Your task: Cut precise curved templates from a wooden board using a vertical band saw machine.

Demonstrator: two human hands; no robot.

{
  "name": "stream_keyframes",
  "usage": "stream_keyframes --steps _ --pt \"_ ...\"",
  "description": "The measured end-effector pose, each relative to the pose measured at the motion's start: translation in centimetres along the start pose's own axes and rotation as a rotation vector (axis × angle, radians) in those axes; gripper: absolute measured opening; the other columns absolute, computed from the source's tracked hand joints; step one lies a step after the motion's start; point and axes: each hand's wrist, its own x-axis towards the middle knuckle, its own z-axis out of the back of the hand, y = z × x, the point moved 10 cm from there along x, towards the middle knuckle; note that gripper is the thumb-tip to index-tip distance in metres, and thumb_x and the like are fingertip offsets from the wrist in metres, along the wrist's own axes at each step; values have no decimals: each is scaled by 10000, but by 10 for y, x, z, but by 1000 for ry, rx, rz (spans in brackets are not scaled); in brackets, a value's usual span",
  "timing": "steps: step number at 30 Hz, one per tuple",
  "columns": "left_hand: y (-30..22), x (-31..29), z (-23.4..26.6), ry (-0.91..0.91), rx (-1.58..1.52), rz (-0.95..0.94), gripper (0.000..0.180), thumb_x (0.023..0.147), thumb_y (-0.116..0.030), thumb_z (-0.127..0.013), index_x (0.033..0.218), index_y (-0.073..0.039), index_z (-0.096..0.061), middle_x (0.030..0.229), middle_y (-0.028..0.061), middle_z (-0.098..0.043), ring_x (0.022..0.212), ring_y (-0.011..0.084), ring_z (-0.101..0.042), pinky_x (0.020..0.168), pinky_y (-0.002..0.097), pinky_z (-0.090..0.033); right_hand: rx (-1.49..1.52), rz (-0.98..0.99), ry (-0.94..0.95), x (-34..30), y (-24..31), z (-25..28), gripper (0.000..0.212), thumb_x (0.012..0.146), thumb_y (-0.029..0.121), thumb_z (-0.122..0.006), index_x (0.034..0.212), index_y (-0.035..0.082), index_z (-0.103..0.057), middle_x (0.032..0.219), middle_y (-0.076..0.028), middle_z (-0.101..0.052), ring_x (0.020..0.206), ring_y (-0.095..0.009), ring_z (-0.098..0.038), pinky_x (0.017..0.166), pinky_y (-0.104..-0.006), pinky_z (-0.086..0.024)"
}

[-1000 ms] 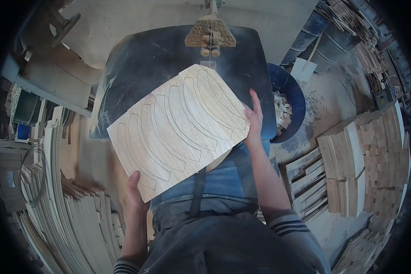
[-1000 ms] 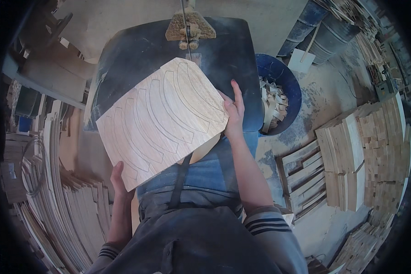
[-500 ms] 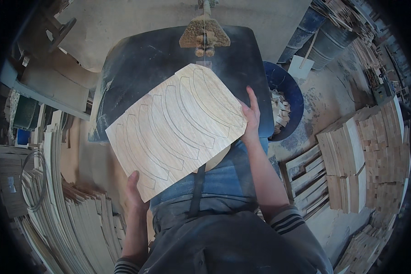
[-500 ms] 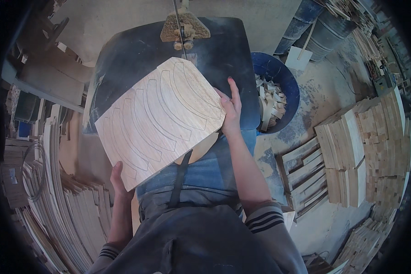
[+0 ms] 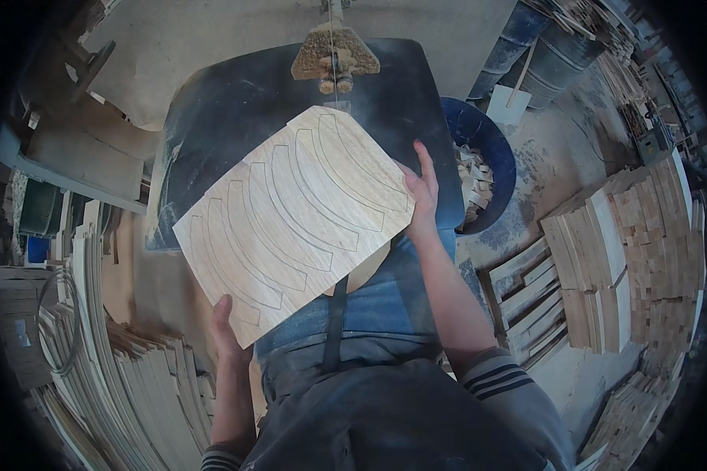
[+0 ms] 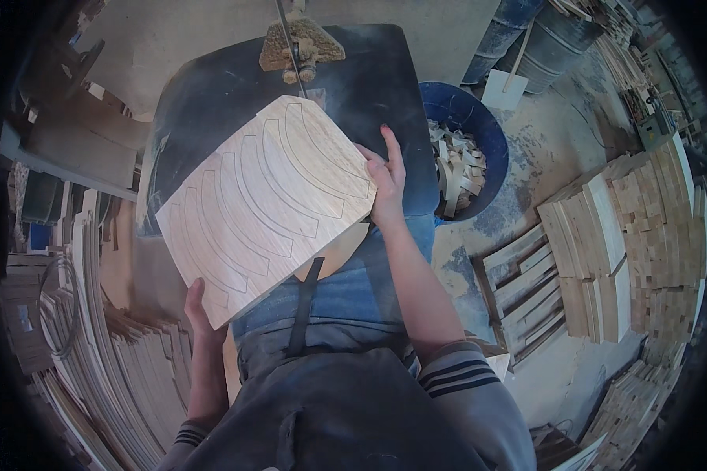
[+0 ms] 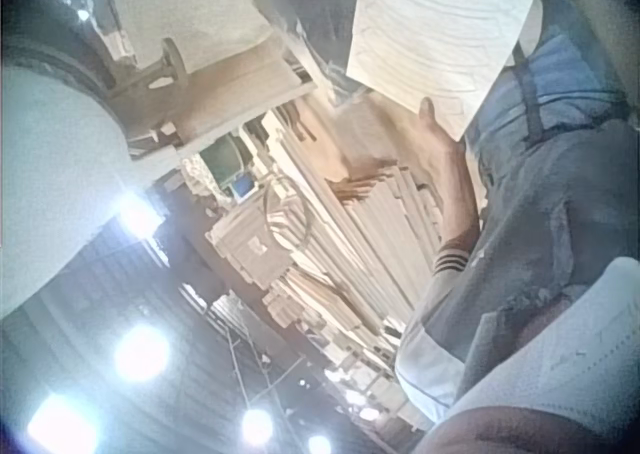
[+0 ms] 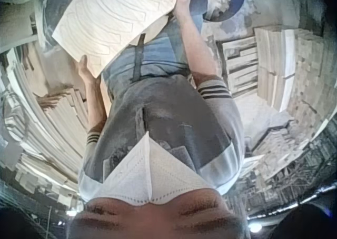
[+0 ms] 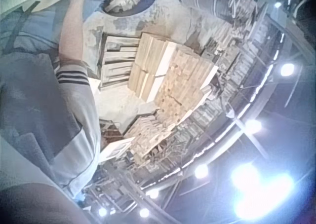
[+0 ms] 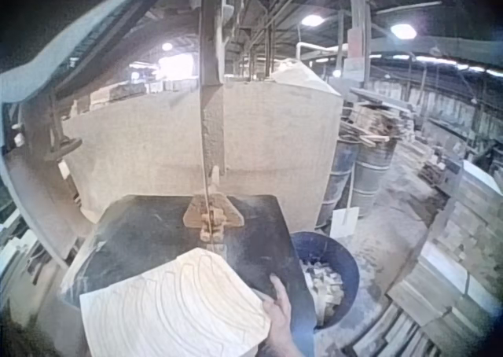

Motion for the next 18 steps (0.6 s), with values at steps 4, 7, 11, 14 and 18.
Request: stream_keyframes --steps 4,7,11,14,18 --pt "1 -1 3 -42 23 10 730 848 -417 -567 1387 28 -356 1271 176 -513 1147 298 -543 947 408 -451 27 4 -13 2 -2 3 747 861 198 -527 1490 29 -162 1237 -300 -556 1133 -326 -585 990 -369 -446" --pt "2 0 3 -20 22 1 732 848 -417 -569 1386 31 -356 1274 178 -512 1155 302 -540 953 411 -448 37 19 -15 2 -2 5 742 861 185 -529 1489 29 -166 1221 -297 -567 1119 -326 -594 980 -372 -457" --pt "-1 0 0 4 11 -20 724 851 -401 -576 1387 31 -353 1279 177 -512 1161 303 -538 961 414 -445 34 28 -30 3 -1 5 691 881 168 -501 1480 23 -188 1188 -285 -589 1089 -296 -608 960 -356 -466" --pt "-1 0 -2 15 -15 -14 715 857 -390 -578 1387 34 -352 1277 173 -514 1158 297 -541 957 406 -450 -1 19 -53 2 1 6 666 895 194 -485 1472 13 -207 1178 -265 -602 1071 -273 -614 961 -338 -456" --pt "0 1 5 -42 15 -6 714 860 -392 -578 1385 36 -352 1274 170 -515 1154 293 -543 952 401 -453 -50 12 -64 2 3 5 662 904 256 -476 1462 -1 -231 1171 -236 -617 1066 -259 -614 983 -324 -430"
